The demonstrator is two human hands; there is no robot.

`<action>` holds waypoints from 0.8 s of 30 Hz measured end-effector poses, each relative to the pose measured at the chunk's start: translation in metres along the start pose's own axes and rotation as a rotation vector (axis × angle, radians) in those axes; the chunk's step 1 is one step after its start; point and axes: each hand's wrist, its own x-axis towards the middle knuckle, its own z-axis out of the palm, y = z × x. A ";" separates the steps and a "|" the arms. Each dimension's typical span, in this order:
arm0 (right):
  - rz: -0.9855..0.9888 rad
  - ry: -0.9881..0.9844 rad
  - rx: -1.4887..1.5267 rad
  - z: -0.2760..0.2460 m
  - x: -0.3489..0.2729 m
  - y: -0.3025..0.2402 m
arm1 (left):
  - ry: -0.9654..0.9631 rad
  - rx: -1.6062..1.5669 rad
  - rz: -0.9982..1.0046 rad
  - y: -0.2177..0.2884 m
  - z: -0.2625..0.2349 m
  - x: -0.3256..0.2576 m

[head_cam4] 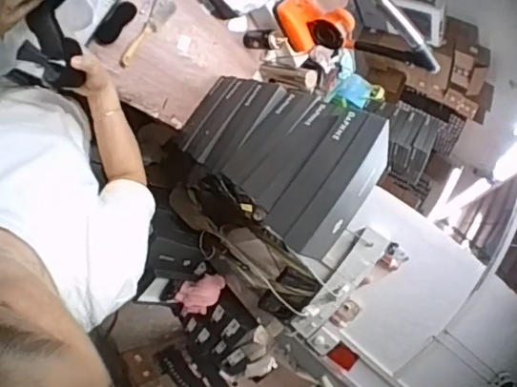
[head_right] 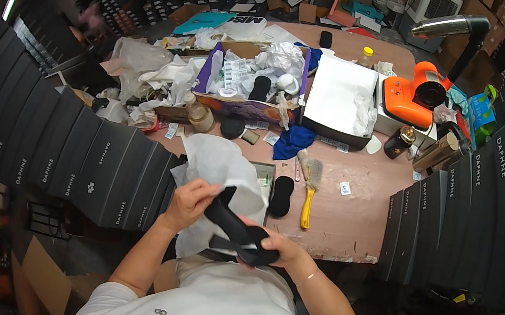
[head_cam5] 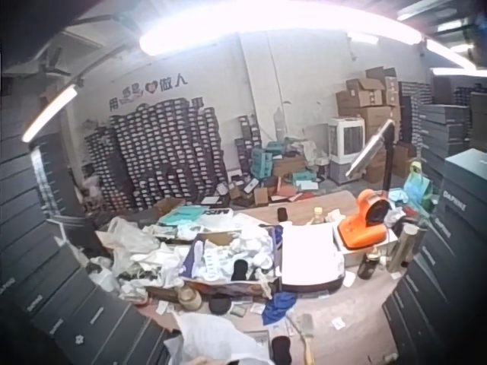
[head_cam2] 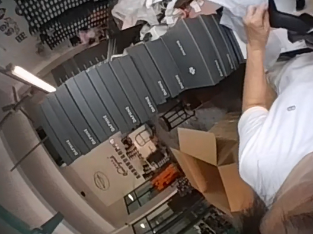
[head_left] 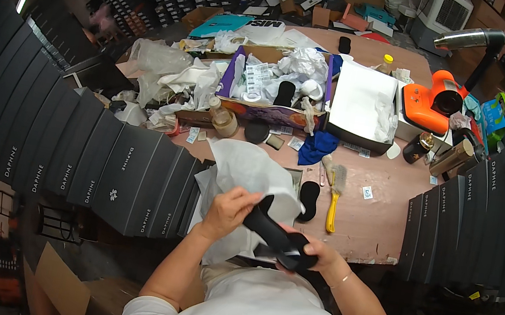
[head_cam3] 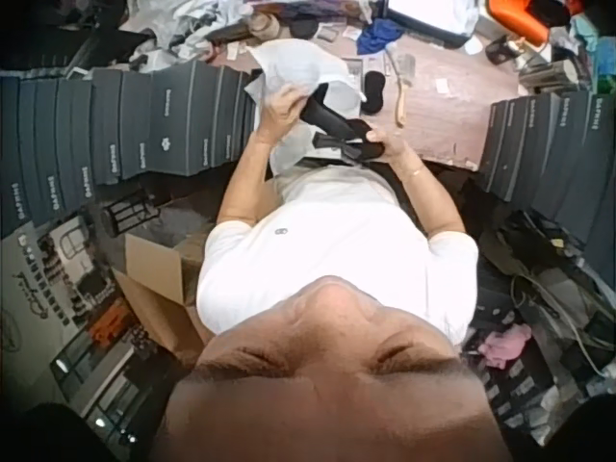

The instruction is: Inspect, clean briefly with a brush, and pack black high-heeled shoes into designated shoe boxes with wrapping paper.

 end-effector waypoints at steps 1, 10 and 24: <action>-0.033 0.021 0.069 -0.003 0.016 0.004 | -0.043 -0.029 0.067 0.006 -0.004 -0.008; -0.317 0.576 0.088 0.002 0.052 0.033 | 0.025 0.013 0.120 0.034 0.024 -0.024; -0.513 0.559 -0.205 -0.041 0.024 0.028 | 0.106 -0.173 0.232 0.041 0.061 -0.030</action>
